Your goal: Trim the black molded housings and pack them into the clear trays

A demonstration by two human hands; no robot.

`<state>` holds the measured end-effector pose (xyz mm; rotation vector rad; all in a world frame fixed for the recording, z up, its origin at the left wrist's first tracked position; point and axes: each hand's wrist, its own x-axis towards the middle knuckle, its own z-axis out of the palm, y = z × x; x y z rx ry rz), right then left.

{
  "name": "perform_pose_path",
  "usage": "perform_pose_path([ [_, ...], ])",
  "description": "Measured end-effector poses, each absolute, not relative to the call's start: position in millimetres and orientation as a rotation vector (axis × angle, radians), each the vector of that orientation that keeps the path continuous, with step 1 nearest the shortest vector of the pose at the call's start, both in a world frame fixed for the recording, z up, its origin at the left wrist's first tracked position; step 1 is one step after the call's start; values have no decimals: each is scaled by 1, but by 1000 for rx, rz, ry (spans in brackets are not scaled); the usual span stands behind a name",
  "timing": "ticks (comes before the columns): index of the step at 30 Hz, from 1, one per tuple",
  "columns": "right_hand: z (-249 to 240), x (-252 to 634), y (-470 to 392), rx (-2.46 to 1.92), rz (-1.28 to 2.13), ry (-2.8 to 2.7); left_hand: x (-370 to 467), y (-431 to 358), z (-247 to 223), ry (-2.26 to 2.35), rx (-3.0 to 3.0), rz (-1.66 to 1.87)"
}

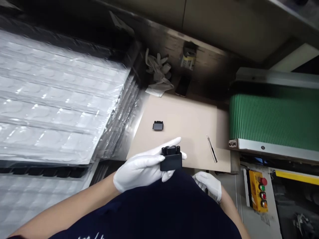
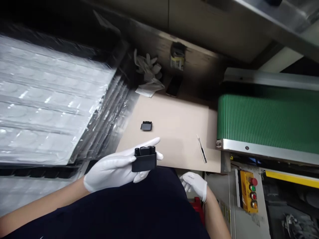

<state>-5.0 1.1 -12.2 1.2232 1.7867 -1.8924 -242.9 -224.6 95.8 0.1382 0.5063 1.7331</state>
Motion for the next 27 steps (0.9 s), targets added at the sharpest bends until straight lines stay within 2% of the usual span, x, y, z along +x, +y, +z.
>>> perform_pose_path([
  [3,26,-83,12,867,-1877,1903,-255,-240,92,513,163,1793],
  [6,39,-193,23,757,-1823,2176,-270,-257,87,552,190,1853],
  [10,25,-346,29,735,-1573,2511,-291,-278,82,733,230,1842],
  [14,6,-449,32,774,-1266,2674,-307,-292,82,957,195,1648],
  [21,-3,-501,29,797,-984,2741,-315,-300,76,945,60,1638],
  [24,9,-483,25,732,-1075,2705,-315,-301,69,998,26,1667],
  [27,31,-434,17,593,-1321,2618,-316,-301,64,1050,102,1718],
])
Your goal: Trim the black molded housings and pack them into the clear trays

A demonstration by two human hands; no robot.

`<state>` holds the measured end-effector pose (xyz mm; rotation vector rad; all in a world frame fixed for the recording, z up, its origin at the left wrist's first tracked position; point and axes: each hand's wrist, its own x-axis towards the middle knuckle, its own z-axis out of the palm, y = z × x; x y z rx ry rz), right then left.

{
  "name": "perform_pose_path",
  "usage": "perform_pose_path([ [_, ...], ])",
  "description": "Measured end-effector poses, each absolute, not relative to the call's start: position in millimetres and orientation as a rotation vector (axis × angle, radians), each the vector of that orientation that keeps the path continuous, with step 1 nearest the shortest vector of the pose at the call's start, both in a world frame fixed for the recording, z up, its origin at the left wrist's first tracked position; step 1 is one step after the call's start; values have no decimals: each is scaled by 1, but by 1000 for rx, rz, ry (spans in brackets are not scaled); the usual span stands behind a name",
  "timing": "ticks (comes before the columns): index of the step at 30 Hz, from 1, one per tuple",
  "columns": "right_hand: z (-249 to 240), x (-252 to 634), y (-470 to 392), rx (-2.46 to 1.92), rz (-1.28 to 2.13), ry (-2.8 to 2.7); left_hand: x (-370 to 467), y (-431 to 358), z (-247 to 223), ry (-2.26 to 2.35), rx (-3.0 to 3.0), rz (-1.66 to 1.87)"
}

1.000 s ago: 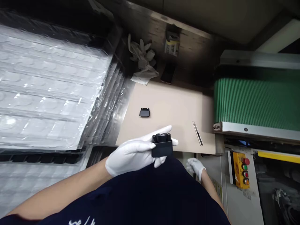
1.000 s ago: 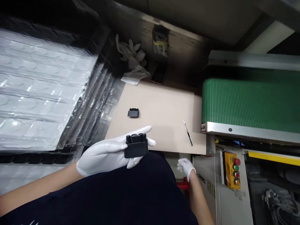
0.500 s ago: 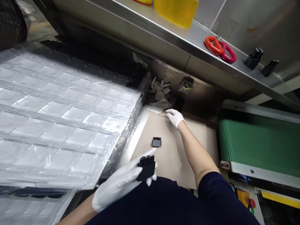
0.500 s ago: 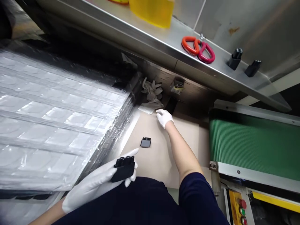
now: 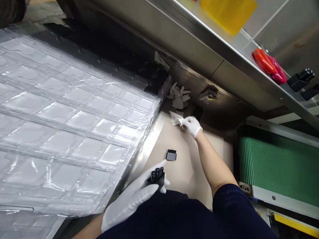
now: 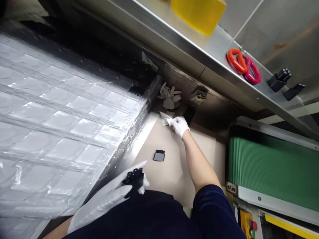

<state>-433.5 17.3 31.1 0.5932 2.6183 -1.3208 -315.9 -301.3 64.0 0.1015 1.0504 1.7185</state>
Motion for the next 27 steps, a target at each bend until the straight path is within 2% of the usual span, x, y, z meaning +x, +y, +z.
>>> perform_pose_path([
  [3,57,-361,3,460,-1641,2512,-317,-296,71,1014,177,1773],
  [7,88,-272,-26,228,-2295,2103,-311,-279,95,877,219,1786],
  [10,104,-226,-44,160,-2425,1927,-296,-264,109,734,239,1846],
  [15,126,-176,-59,450,-2669,1905,-268,-244,117,499,148,1790],
  [18,137,-155,-59,511,-2642,2016,-256,-235,119,475,120,1729],
  [22,151,-140,-60,578,-2436,2361,-246,-227,120,418,136,1662],
  [27,165,-140,-65,288,-2112,2755,-237,-220,119,386,179,1667],
])
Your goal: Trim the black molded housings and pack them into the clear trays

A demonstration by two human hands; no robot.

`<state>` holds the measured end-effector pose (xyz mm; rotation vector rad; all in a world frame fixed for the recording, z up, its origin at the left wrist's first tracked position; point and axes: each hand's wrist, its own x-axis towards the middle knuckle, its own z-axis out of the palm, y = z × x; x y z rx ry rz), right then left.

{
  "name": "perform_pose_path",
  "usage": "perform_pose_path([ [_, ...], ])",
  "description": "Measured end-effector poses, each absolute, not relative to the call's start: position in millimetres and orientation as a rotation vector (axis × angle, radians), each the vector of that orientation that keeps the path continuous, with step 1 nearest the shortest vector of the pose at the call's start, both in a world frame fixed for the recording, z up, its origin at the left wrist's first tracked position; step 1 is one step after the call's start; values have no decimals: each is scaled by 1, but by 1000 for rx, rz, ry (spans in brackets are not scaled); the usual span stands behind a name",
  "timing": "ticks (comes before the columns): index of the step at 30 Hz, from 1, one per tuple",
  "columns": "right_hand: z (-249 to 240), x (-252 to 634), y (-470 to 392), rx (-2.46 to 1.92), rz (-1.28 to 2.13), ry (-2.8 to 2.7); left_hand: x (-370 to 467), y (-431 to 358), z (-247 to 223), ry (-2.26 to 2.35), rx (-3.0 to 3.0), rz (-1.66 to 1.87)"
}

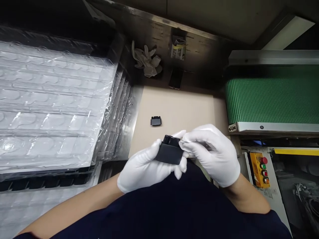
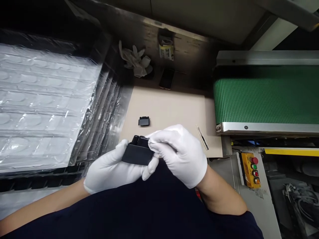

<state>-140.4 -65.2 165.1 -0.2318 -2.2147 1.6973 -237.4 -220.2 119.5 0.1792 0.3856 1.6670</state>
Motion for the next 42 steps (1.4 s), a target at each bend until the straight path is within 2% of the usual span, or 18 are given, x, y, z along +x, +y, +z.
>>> perform_pose_path([
  [7,167,-150,-61,41,1674,-2541,-234,-218,119,407,179,1683],
  [15,174,-161,-55,260,1320,-2855,-234,-220,113,426,219,1669],
  [19,172,-164,-56,206,1095,-2891,-235,-218,111,421,238,1688],
  [33,166,-163,-56,164,1162,-2833,-239,-217,108,403,230,1663],
  [42,167,-165,-57,160,1005,-2860,-239,-217,110,398,183,1627],
])
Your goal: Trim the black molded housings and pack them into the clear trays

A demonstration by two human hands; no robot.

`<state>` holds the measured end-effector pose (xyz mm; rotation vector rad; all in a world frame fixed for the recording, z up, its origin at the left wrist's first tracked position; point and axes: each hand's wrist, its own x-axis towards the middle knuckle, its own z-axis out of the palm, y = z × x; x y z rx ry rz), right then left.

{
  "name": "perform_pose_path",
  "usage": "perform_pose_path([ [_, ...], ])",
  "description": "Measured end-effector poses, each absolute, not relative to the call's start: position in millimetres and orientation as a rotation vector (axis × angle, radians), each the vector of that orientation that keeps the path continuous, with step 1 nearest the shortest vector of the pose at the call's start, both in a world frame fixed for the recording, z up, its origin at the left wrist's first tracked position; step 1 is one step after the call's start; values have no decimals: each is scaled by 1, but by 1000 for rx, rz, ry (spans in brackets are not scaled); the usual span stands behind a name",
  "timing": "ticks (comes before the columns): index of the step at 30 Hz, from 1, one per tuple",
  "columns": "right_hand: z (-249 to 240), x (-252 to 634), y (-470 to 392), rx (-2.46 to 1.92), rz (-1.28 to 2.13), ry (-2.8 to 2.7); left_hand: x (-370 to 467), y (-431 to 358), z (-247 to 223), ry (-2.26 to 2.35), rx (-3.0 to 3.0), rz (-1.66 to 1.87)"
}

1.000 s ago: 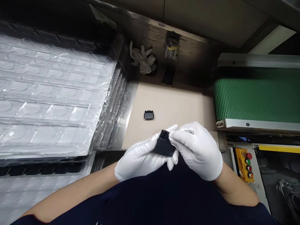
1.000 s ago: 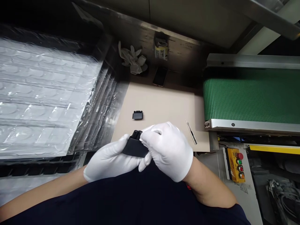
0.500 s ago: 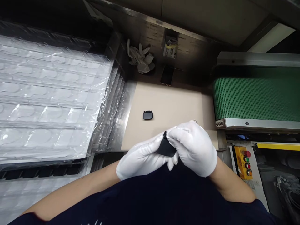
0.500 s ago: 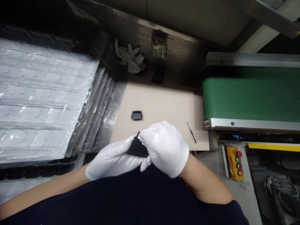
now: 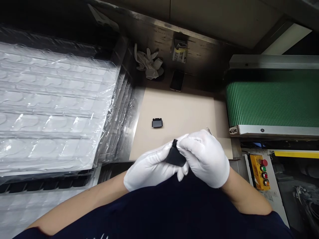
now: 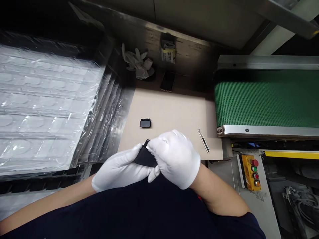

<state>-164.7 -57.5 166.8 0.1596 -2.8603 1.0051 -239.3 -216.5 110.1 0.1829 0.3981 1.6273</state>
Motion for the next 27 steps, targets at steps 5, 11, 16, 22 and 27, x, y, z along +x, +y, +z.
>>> perform_pose_path([
  [5,168,-161,-53,48,870,-2587,-243,-216,111,364,258,1571],
  [11,167,-136,-56,-321,1333,-2168,-245,-218,115,326,236,1570],
  [16,169,-130,-57,-356,1368,-2218,-243,-217,114,302,229,1591],
  [22,176,-130,-56,-218,1366,-2323,-243,-220,115,356,255,1557],
  [27,177,-130,-55,-137,1296,-2409,-242,-221,114,400,266,1543],
])
